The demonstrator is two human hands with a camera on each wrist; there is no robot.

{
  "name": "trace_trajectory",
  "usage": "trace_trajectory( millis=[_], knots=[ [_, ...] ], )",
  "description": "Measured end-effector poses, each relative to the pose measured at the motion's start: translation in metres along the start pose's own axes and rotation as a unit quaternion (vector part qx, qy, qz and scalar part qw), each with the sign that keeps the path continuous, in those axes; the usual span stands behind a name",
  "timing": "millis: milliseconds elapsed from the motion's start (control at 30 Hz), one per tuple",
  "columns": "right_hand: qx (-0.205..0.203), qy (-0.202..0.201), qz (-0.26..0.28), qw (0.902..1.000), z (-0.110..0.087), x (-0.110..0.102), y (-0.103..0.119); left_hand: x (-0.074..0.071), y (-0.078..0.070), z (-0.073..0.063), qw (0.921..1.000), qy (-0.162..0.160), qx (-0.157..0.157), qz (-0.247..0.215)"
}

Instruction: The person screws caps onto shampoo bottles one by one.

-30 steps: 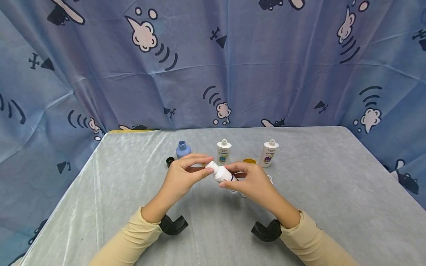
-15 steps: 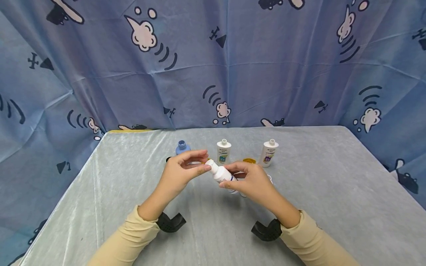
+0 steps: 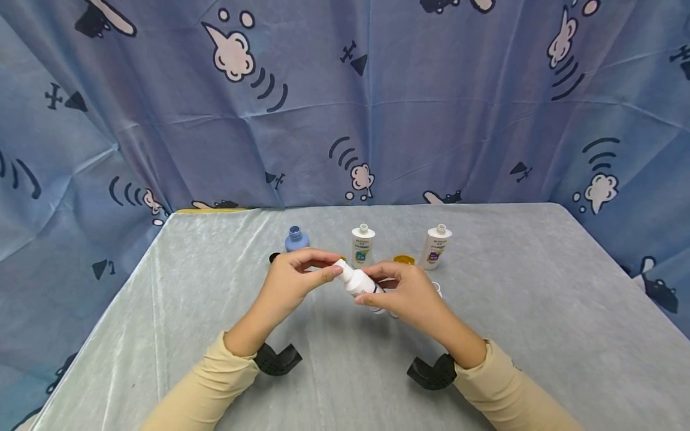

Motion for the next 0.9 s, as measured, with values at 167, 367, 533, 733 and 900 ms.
trace_trajectory(
  millis=[167, 367, 533, 733, 900],
  knots=[
    [-0.005, 0.004, 0.002, 1.0, 0.0, -0.001, -0.0003, -0.0007, -0.0015, -0.0005, 0.9998, 0.014, -0.002, -0.013],
    [-0.004, 0.01, 0.012, 0.9999, -0.0003, -0.0025, -0.0003, -0.0013, -0.0031, -0.0005, 0.9987, 0.036, 0.0, -0.035],
    [0.001, 0.014, 0.024, 0.9996, -0.0004, -0.0028, -0.001, -0.0011, -0.0033, -0.0003, 0.9974, 0.053, 0.003, -0.05],
    [0.001, 0.015, 0.03, 0.9994, -0.0002, -0.0026, -0.0002, -0.0024, -0.0061, -0.0004, 0.9953, 0.067, 0.016, -0.068],
    [-0.008, 0.015, 0.036, 0.9992, -0.0008, -0.0028, 0.0014, -0.0062, -0.008, 0.0, 0.9955, 0.058, 0.004, -0.075]
  ],
)
Point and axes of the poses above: each hand's wrist, its own z-axis towards the middle knuckle, its own x-axis out of the palm, y = z × x, the point moved 2 cm from there along z, towards the middle knuckle, and after that the axes turned 8 degrees about x, right-handed, at the moved point
